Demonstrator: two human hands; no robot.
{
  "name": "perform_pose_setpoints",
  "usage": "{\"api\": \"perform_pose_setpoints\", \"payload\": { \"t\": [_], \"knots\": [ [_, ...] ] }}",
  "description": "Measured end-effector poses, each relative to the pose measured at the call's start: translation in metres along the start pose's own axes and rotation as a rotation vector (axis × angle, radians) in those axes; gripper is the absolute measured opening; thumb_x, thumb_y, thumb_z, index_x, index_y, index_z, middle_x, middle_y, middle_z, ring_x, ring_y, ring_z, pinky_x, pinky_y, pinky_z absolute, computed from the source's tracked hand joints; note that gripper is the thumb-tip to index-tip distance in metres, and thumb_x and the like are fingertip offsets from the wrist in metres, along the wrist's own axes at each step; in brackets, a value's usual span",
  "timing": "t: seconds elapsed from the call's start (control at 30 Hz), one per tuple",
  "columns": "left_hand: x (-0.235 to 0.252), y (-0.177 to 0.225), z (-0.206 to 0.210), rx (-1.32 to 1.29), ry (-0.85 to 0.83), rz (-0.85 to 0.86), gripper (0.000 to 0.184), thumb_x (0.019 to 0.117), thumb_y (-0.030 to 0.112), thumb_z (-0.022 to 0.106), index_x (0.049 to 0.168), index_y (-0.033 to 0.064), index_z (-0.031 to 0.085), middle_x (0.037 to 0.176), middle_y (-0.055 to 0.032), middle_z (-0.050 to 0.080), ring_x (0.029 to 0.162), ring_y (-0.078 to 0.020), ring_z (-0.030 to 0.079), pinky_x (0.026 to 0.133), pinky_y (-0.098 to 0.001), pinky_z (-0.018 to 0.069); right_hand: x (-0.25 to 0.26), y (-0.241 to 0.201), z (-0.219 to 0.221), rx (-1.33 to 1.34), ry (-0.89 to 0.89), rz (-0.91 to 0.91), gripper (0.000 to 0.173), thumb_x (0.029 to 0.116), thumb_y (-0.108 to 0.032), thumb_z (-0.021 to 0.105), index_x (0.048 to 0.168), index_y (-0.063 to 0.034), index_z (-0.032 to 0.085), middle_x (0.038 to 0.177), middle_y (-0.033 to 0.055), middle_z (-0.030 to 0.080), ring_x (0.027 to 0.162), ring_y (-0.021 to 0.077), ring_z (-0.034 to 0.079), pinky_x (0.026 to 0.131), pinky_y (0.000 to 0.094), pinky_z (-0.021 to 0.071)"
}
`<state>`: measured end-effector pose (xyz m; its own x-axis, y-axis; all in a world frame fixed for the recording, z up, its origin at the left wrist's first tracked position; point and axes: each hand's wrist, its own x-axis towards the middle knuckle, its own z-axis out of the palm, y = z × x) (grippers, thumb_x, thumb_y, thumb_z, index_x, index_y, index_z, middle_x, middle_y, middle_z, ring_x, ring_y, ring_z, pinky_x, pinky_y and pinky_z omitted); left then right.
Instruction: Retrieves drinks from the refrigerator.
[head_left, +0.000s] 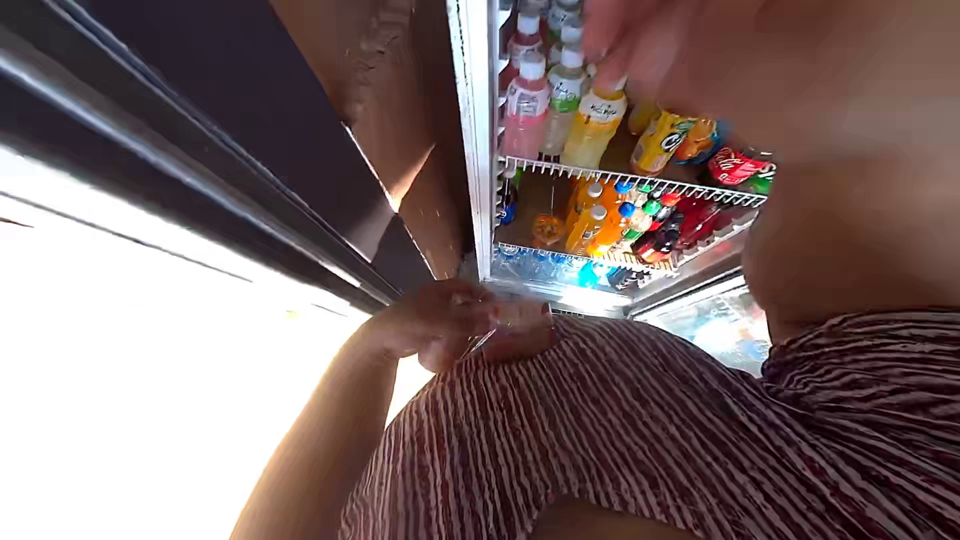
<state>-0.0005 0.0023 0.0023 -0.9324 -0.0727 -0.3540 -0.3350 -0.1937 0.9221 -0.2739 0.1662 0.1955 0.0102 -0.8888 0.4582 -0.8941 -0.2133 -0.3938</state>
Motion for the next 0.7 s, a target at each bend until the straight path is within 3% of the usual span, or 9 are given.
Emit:
{"api": "perform_pose_setpoints", "payload": {
  "t": [0.03, 0.07, 0.13, 0.2, 0.3, 0.4, 0.53, 0.63, 0.7],
  "knots": [
    [-0.001, 0.0, 0.003, -0.001, 0.006, -0.006, 0.036, 0.0819, 0.021, 0.073, 0.115, 0.0106, 0.064, 0.078, 0.0055, 0.07, 0.061, -0.0024, 0.064, 0.056, -0.0203, 0.0559, -0.004, -0.011, 0.042, 0.098, -0.295, 0.014, 0.042, 0.095, -0.039, 0.07, 0.124, -0.0094, 0.07, 0.114, 0.0042, 0.072, 0.102, 0.0115, 0.07, 0.086, 0.0328, 0.0608],
    [-0.002, -0.002, 0.006, -0.01, 0.018, -0.001, 0.035, 0.0823, 0.017, 0.072, 0.115, 0.0096, 0.064, 0.079, 0.0039, 0.07, 0.062, -0.0032, 0.064, 0.056, -0.021, 0.0558, -0.01, -0.012, 0.082, 0.194, -0.523, 0.051, 0.059, 0.0926, -0.044, 0.074, 0.139, -0.0095, 0.063, 0.13, 0.0097, 0.067, 0.116, 0.0194, 0.066, 0.097, 0.0412, 0.0567],
    [-0.008, -0.009, 0.01, -0.008, 0.074, -0.005, 0.038, 0.08, 0.014, 0.072, 0.117, 0.0087, 0.062, 0.082, 0.0015, 0.07, 0.065, -0.0051, 0.065, 0.058, -0.0232, 0.0561, -0.025, -0.01, 0.141, 0.382, -0.781, 0.222, 0.07, 0.0911, -0.035, 0.079, 0.149, -0.0065, 0.052, 0.134, 0.0163, 0.065, 0.118, 0.0269, 0.065, 0.1, 0.0486, 0.054],
    [-0.013, -0.014, 0.016, 0.036, 0.163, -0.036, 0.047, 0.0783, 0.014, 0.074, 0.122, 0.0071, 0.06, 0.087, -0.0013, 0.069, 0.069, -0.0077, 0.065, 0.062, -0.0264, 0.0566, -0.035, -0.007, 0.169, 0.516, -0.892, 0.4, 0.063, 0.096, -0.025, 0.073, 0.15, -0.0065, 0.049, 0.124, 0.0187, 0.068, 0.109, 0.0259, 0.067, 0.098, 0.0478, 0.0533],
    [-0.018, -0.009, 0.025, 0.225, 0.328, -0.179, 0.045, 0.0863, 0.015, 0.077, 0.128, 0.0093, 0.062, 0.092, -0.005, 0.07, 0.074, -0.0115, 0.066, 0.067, -0.0306, 0.0566, -0.044, -0.001, 0.184, 0.568, -0.902, 0.515, 0.057, 0.098, -0.026, 0.071, 0.149, -0.0096, 0.051, 0.119, 0.0163, 0.069, 0.104, 0.0209, 0.068, 0.094, 0.0426, 0.0543],
    [-0.017, -0.013, 0.027, 0.334, 0.378, -0.283, 0.041, 0.0912, 0.023, 0.077, 0.129, 0.0105, 0.064, 0.094, -0.0084, 0.069, 0.078, -0.0164, 0.066, 0.072, -0.0381, 0.0562, -0.056, 0.0, 0.198, 0.603, -0.825, 0.601, 0.053, 0.0987, -0.028, 0.07, 0.145, -0.0074, 0.055, 0.117, 0.0152, 0.07, 0.102, 0.0188, 0.068, 0.093, 0.0403, 0.0553],
    [-0.024, -0.014, 0.029, 0.363, 0.316, -0.331, 0.048, 0.0922, 0.03, 0.077, 0.133, 0.0106, 0.06, 0.097, -0.0077, 0.067, 0.075, -0.0137, 0.062, 0.068, -0.0347, 0.0537, -0.07, 0.001, 0.204, 0.657, -0.658, 0.685, 0.057, 0.0988, -0.026, 0.07, 0.15, -0.0089, 0.051, 0.125, 0.0186, 0.066, 0.108, 0.0225, 0.066, 0.096, 0.0442, 0.053],
    [-0.029, -0.015, 0.03, 0.259, 0.299, -0.26, 0.05, 0.0914, 0.023, 0.077, 0.136, 0.013, 0.059, 0.105, -0.0045, 0.067, 0.079, -0.0084, 0.063, 0.072, -0.0297, 0.0546, -0.077, -0.001, 0.206, 0.739, -0.559, 0.662, 0.064, 0.0951, -0.025, 0.071, 0.152, -0.0068, 0.047, 0.131, 0.0188, 0.063, 0.112, 0.0184, 0.064, 0.097, 0.0376, 0.053],
    [-0.032, -0.025, 0.031, 0.166, 0.306, -0.219, 0.053, 0.0923, 0.023, 0.075, 0.14, 0.0127, 0.056, 0.101, -0.0019, 0.067, 0.072, -0.0051, 0.06, 0.065, -0.0254, 0.0528, -0.082, -0.005, 0.209, 0.79, -0.535, 0.626, 0.07, 0.0938, -0.025, 0.07, 0.154, -0.0039, 0.042, 0.138, 0.0191, 0.058, 0.118, 0.017, 0.062, 0.101, 0.0344, 0.0515]
  ]
}}
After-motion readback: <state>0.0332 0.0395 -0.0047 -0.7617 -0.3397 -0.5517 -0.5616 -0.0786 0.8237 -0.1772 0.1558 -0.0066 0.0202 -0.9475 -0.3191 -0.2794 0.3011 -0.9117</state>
